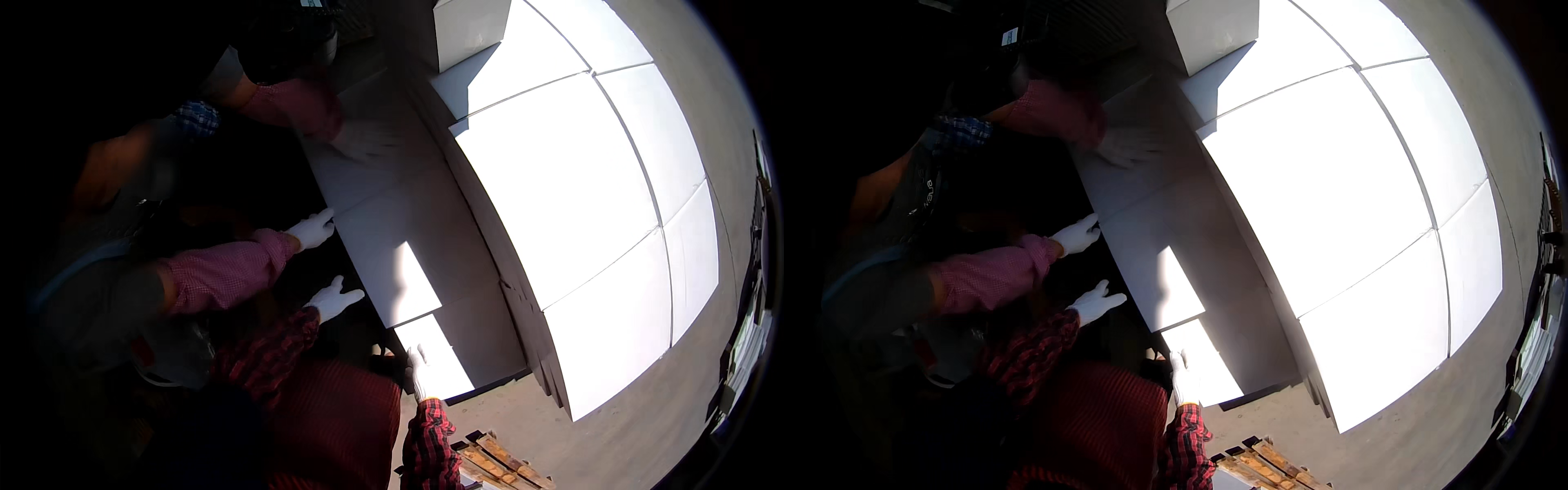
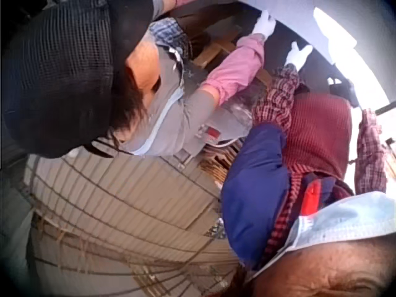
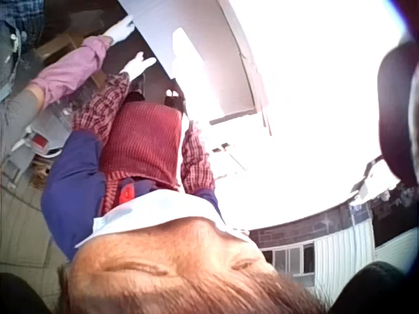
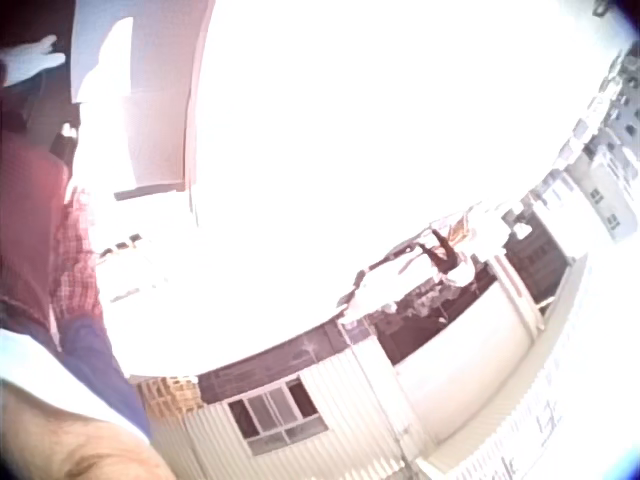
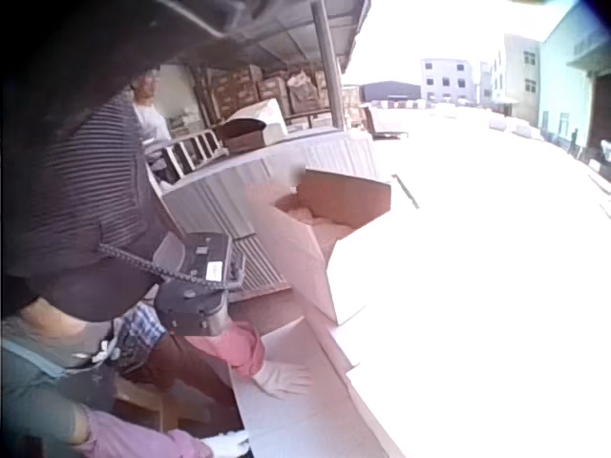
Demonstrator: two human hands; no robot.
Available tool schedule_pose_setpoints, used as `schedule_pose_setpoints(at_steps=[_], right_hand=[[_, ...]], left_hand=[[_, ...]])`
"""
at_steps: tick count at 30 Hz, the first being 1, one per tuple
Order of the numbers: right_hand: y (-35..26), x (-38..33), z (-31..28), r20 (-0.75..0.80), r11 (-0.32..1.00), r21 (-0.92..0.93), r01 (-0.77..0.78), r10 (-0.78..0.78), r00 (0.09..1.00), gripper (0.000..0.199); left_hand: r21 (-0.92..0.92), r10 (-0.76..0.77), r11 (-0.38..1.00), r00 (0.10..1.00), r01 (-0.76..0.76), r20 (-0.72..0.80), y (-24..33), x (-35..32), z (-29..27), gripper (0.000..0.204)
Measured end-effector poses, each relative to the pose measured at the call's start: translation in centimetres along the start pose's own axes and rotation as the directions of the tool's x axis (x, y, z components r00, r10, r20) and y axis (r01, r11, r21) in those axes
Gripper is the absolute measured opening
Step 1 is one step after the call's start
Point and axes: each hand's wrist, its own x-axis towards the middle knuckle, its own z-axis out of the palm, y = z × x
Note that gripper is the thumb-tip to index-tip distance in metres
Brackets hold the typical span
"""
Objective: The person wraps rectangular boxes with plastic wrap and tape, working alongside a coworker in a warehouse. They handle boxes, apply plastic wrap, and use tape to secure the wrapping.
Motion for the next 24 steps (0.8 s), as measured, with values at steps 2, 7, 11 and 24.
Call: schedule_pose_setpoints(at_steps=[2,7,11,24], right_hand=[[4.8,-3.4,-2.5,0.125,0.998,-0.057,-0.024,0.031,0.992,0.039],[6.2,-11.0,-11.6,0.072,0.96,-0.157,-0.232,0.246,0.967,0.018],[5.2,-12.1,-16.1,-0.058,0.894,-0.447,-0.008,-0.02,0.998,0.026],[-5.3,-3.0,-5.3,0.232,0.401,-0.901,0.166,0.121,0.965,0.022]], left_hand=[[-0.019,0.183,0.983,0.982,-0.185,-0.047,-4.7,-4.0,-0.7,0.095],[-0.105,0.094,0.99,0.995,-0.092,0.017,-8.9,-15.8,3.0,0.084],[-0.143,0.231,0.968,0.954,-0.205,0.193,-8.6,-22.0,4.3,0.075],[-0.787,0.231,0.537,0.951,-0.302,-0.208,-22.1,-24.9,11.5,0.064]])
